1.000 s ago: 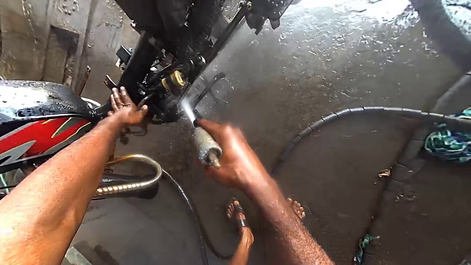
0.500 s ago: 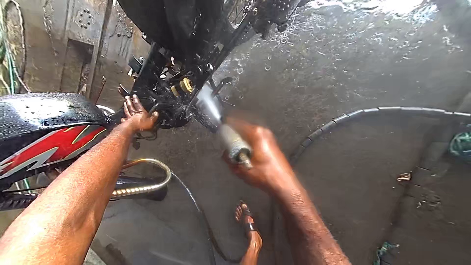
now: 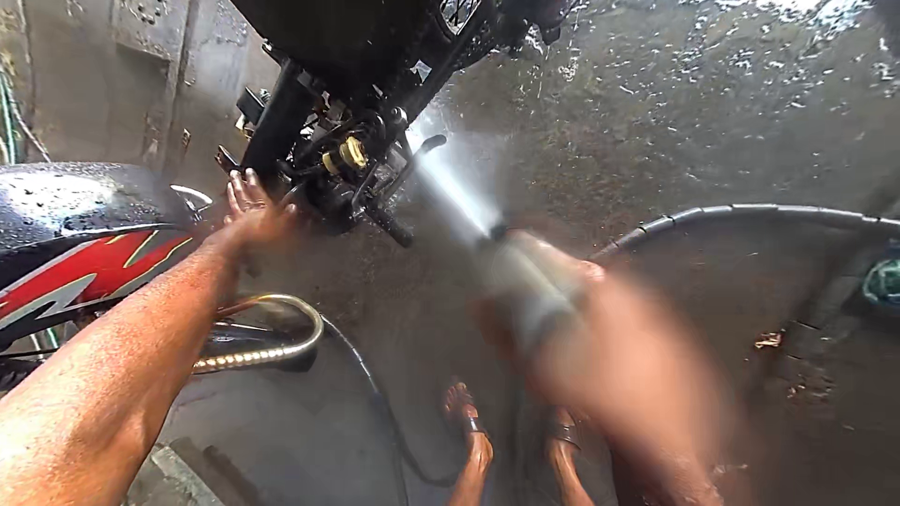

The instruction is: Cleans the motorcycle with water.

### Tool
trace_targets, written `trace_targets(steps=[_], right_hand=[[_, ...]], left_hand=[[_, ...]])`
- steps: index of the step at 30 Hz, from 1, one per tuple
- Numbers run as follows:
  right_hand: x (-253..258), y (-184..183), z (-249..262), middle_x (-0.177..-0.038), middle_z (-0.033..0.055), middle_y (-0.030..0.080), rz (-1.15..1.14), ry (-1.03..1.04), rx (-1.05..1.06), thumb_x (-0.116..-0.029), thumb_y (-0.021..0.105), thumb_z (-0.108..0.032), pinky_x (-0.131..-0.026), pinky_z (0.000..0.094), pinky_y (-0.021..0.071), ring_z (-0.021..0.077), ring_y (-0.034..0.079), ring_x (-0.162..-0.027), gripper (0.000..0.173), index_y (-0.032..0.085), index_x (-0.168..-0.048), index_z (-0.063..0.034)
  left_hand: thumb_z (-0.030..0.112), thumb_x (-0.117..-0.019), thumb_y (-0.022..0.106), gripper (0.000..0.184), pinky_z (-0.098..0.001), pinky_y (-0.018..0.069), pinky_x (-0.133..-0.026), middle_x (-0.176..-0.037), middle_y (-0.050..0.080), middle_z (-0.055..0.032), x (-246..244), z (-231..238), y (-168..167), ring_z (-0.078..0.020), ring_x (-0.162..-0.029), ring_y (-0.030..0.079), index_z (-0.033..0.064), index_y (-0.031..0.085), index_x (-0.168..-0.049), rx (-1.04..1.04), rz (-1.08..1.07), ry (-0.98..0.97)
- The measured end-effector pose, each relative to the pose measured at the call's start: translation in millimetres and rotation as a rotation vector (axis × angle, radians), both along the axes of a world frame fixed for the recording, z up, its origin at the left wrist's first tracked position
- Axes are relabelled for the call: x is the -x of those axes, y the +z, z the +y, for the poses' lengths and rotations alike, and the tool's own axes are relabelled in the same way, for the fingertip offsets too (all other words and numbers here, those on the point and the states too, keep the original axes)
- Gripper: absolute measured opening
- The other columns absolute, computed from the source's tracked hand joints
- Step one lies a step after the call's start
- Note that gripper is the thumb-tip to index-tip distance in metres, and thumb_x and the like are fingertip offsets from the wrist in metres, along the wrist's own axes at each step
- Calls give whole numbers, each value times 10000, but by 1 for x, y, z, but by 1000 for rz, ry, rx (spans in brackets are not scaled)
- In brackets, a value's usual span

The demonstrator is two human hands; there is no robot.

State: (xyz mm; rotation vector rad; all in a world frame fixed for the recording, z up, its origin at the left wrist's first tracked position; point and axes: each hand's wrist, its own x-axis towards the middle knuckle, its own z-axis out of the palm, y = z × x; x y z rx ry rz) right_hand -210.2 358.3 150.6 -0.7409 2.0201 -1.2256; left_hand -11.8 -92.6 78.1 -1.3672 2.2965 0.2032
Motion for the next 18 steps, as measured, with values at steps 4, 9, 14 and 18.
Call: trace_targets(steps=[4,9,14,18], right_hand=[[3,-10,-32,-947,-30,721,-65,152,22,-716,808,-206,-644,350,593,86,685,-777,706,612,-1394,-200],[49,-52,-111,-962,44,736,-136,257,59,-756,812,-200,-745,488,597,174,708,-843,468,709,-1208,-135],[89,-93,-203,-723,68,664,-221,226,-68,-803,779,-154,-529,441,516,181,610,-564,118,696,-858,-91],[82,-120,-247,-649,72,609,-393,258,-183,-832,756,-125,-461,367,494,164,556,-472,154,623,-868,-57]], left_hand=[[513,-990,561,1009,-788,160,-1128,-1690,-119,-260,3,8,4,-498,-1552,-58,39,-52,-1636,7,17,14],[577,-970,519,1026,-802,126,-1124,-1696,-93,-253,3,17,9,-478,-1560,-44,39,-44,-1638,20,26,-6],[625,-945,521,1060,-778,118,-1142,-1695,-80,-261,3,17,11,-475,-1562,-23,42,-26,-1641,13,-10,-18],[596,-938,569,1070,-766,140,-1142,-1693,-86,-265,6,17,12,-479,-1560,-3,36,-12,-1639,16,-80,-5]])
